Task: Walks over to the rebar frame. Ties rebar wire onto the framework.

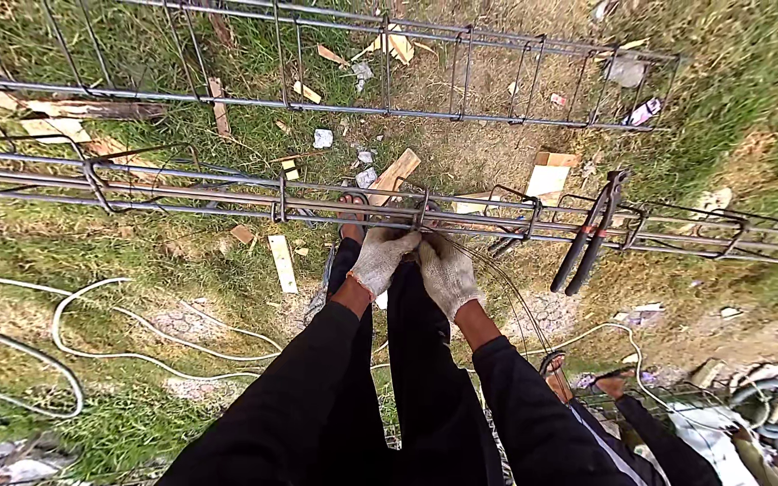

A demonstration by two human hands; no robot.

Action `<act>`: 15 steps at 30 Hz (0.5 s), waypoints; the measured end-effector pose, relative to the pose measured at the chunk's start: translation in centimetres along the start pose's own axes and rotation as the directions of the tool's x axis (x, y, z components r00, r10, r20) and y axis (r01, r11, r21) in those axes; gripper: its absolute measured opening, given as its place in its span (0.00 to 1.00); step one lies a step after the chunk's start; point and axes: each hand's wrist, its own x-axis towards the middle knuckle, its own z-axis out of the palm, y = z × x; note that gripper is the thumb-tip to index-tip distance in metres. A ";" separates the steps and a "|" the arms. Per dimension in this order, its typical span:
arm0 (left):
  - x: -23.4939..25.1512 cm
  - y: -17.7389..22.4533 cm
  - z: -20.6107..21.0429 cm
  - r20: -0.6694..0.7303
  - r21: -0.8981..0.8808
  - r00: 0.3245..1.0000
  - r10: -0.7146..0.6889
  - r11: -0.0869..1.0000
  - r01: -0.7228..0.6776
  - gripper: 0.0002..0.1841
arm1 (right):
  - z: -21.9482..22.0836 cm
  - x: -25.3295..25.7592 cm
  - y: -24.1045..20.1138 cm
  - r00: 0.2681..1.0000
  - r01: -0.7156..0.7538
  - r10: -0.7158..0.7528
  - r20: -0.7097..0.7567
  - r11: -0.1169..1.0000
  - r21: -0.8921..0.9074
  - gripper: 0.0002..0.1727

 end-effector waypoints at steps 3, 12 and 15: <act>-0.3 0.0 0.8 -0.082 -0.057 0.995 -0.050 0.997 0.045 0.14 | -0.4 -1.1 -0.7 1.000 0.024 -0.025 -0.002 0.989 -0.148 0.18; -2.7 2.3 1.9 -0.089 -0.096 0.996 -0.004 0.995 -0.004 0.10 | -2.3 -4.6 -4.7 0.803 0.467 -0.580 -0.136 0.755 -0.461 0.15; -1.4 0.7 1.6 -0.074 -0.165 0.997 -0.034 0.986 0.021 0.12 | -3.6 -2.1 -6.0 0.920 0.294 -0.392 -0.011 0.707 -0.643 0.20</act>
